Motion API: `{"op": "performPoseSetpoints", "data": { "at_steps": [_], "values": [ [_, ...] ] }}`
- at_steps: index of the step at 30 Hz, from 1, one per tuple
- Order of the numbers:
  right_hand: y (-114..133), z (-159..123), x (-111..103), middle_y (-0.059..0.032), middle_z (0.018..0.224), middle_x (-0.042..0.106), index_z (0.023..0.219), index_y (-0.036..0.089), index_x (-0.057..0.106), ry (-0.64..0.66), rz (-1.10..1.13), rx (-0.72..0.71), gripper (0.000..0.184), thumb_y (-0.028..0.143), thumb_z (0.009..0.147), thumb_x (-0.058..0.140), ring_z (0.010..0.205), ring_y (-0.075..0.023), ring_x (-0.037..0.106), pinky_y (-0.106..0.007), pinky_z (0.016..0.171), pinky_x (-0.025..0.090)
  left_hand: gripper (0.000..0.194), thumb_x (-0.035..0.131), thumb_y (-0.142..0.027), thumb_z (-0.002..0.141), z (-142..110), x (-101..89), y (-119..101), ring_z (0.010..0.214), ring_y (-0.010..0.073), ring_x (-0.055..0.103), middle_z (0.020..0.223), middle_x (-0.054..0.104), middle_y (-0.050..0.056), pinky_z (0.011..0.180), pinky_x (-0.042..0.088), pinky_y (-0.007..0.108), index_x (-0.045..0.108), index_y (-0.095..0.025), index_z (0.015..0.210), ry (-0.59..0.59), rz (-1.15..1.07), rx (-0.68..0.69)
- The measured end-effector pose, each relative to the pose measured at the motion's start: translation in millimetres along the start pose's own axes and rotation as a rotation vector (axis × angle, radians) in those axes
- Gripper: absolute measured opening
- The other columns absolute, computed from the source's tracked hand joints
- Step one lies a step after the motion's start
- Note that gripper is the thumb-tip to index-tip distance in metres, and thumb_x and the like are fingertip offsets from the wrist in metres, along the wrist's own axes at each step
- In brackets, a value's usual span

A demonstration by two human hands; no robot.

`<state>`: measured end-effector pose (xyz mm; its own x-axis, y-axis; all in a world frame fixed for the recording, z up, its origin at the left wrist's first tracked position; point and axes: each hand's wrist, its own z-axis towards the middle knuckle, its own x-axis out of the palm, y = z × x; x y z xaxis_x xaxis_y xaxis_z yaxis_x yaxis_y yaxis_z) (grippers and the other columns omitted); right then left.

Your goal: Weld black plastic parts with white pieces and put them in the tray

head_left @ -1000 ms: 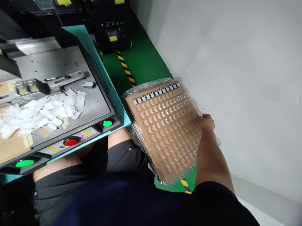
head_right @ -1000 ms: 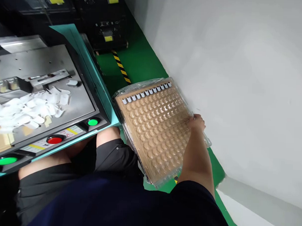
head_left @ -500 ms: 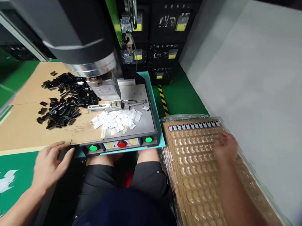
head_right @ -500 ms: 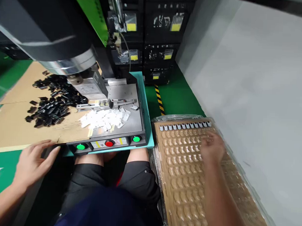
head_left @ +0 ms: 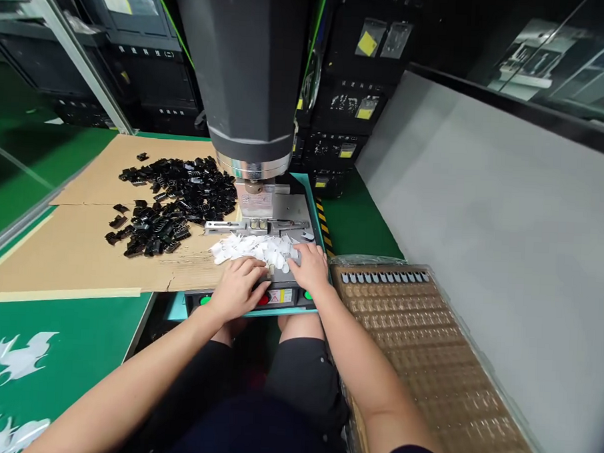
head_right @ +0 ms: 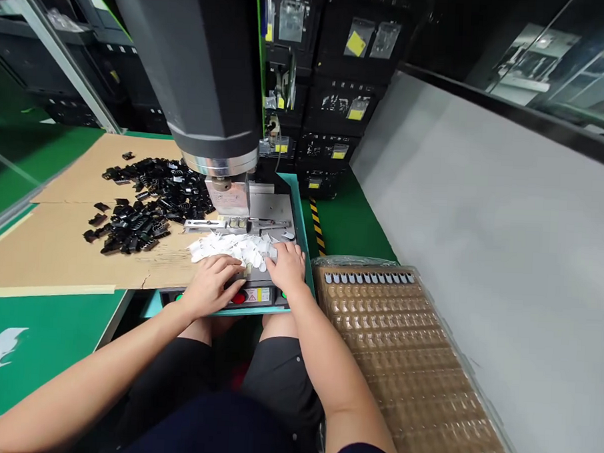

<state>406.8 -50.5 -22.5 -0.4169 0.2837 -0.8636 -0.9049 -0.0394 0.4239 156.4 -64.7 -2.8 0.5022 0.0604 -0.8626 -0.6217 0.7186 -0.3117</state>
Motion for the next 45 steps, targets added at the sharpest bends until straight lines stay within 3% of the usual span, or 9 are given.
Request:
{"op": "performPoseSetpoints", "data": {
  "at_steps": [4, 9, 14, 18, 22, 27, 33, 38, 45],
  "values": [
    [0.7, 0.7, 3.5, -0.0117, 0.123, 0.069, 0.118, 0.026, 0.073, -0.024, -0.028, 0.01, 0.023, 0.028, 0.096, 0.065, 0.114, -0.0341, 0.058, -0.049, 0.1, 0.047, 0.024, 0.059, -0.04, 0.105, -2.1, -2.6, 8.6, 0.13, 0.0319, 0.058, 0.132, 0.069, 0.01, 0.106, 0.046, 0.053, 0.067, -0.027, 0.124, -0.019, -0.027, -0.018],
    [-4.3, -3.3, 9.3, -0.0117, 0.115, 0.07, 0.113, 0.024, 0.075, -0.111, 0.069, 0.058, 0.025, 0.022, 0.098, 0.055, 0.109, -0.0319, 0.061, -0.048, 0.101, 0.049, 0.024, 0.06, -0.041, 0.105, 19.4, -3.2, 13.9, 0.128, 0.0318, 0.058, 0.13, 0.069, 0.01, 0.106, 0.046, 0.052, 0.069, -0.026, 0.122, -0.064, -0.041, -0.021],
    [-11.4, -5.6, 6.5, -0.0074, 0.104, 0.071, 0.109, 0.026, 0.076, -0.217, 0.33, 0.103, 0.022, 0.031, 0.098, 0.058, 0.085, -0.0237, 0.066, -0.039, 0.088, 0.056, 0.028, 0.058, -0.041, 0.106, 53.8, 5.4, 9.4, 0.122, 0.03, 0.061, 0.125, 0.071, 0.009, 0.105, 0.048, 0.05, 0.07, -0.027, 0.127, -0.092, -0.118, -0.033],
    [-11.9, -3.9, 5.8, -0.0051, 0.101, 0.073, 0.107, 0.025, 0.075, -0.175, 0.583, 0.111, 0.026, 0.045, 0.097, 0.061, 0.081, -0.0209, 0.067, -0.034, 0.079, 0.057, 0.035, 0.057, -0.042, 0.107, 75.4, 16.9, 8.3, 0.121, 0.0287, 0.062, 0.128, 0.073, 0.008, 0.106, 0.049, 0.048, 0.068, -0.027, 0.136, -0.088, -0.207, -0.032],
    [-4.6, 0.1, 11.4, -0.0048, 0.103, 0.074, 0.104, 0.025, 0.077, -0.117, 0.706, 0.053, 0.029, 0.05, 0.096, 0.064, 0.085, -0.0204, 0.069, -0.034, 0.08, 0.058, 0.03, 0.057, -0.041, 0.108, 82.7, 19.9, 14.7, 0.118, 0.0272, 0.065, 0.126, 0.075, 0.007, 0.105, 0.051, 0.048, 0.074, -0.028, 0.128, -0.036, -0.248, -0.01],
    [12.7, 10.5, 16.9, -0.0051, 0.102, 0.074, 0.103, 0.026, 0.08, -0.079, 0.668, -0.024, 0.022, 0.042, 0.095, 0.066, 0.082, -0.0205, 0.07, -0.035, 0.079, 0.059, 0.021, 0.059, -0.039, 0.107, 78.1, 8.6, 27.7, 0.11, 0.0256, 0.068, 0.113, 0.078, 0.005, 0.101, 0.053, 0.045, 0.076, -0.027, 0.109, -0.039, -0.265, -0.024],
    [20.0, 21.8, 16.0, -0.0067, 0.117, 0.077, 0.109, 0.026, 0.079, -0.147, 0.546, -0.208, 0.027, 0.027, 0.103, 0.053, 0.112, -0.0234, 0.072, -0.039, 0.102, 0.057, 0.013, 0.061, -0.032, 0.105, 61.1, -8.4, 57.2, 0.11, 0.0235, 0.07, 0.114, 0.077, 0.005, 0.102, 0.055, 0.043, 0.071, -0.024, 0.106, -0.159, -0.29, -0.086],
    [19.1, 34.0, 14.5, -0.0074, 0.109, 0.077, 0.116, 0.024, 0.073, -0.197, 0.306, -0.143, 0.025, 0.028, 0.106, 0.05, 0.102, -0.0245, 0.071, -0.035, 0.093, 0.055, 0.01, 0.06, -0.027, 0.104, 57.3, -11.8, 91.9, 0.113, 0.0243, 0.072, 0.119, 0.077, 0.008, 0.104, 0.056, 0.043, 0.068, -0.022, 0.107, -0.24, -0.23, -0.172],
    [48.6, 65.1, 29.2, -0.0102, 0.115, 0.067, 0.116, 0.022, 0.075, -0.189, 0.075, -0.175, 0.03, 0.03, 0.11, 0.047, 0.101, -0.024, 0.063, -0.033, 0.092, 0.049, 0.013, 0.059, -0.021, 0.101, 85.4, -4.9, 96.2, 0.106, 0.0267, 0.071, 0.112, 0.076, 0.011, 0.095, 0.056, 0.039, 0.071, -0.022, 0.106, -0.078, 0.007, -0.193]
  ]
}}
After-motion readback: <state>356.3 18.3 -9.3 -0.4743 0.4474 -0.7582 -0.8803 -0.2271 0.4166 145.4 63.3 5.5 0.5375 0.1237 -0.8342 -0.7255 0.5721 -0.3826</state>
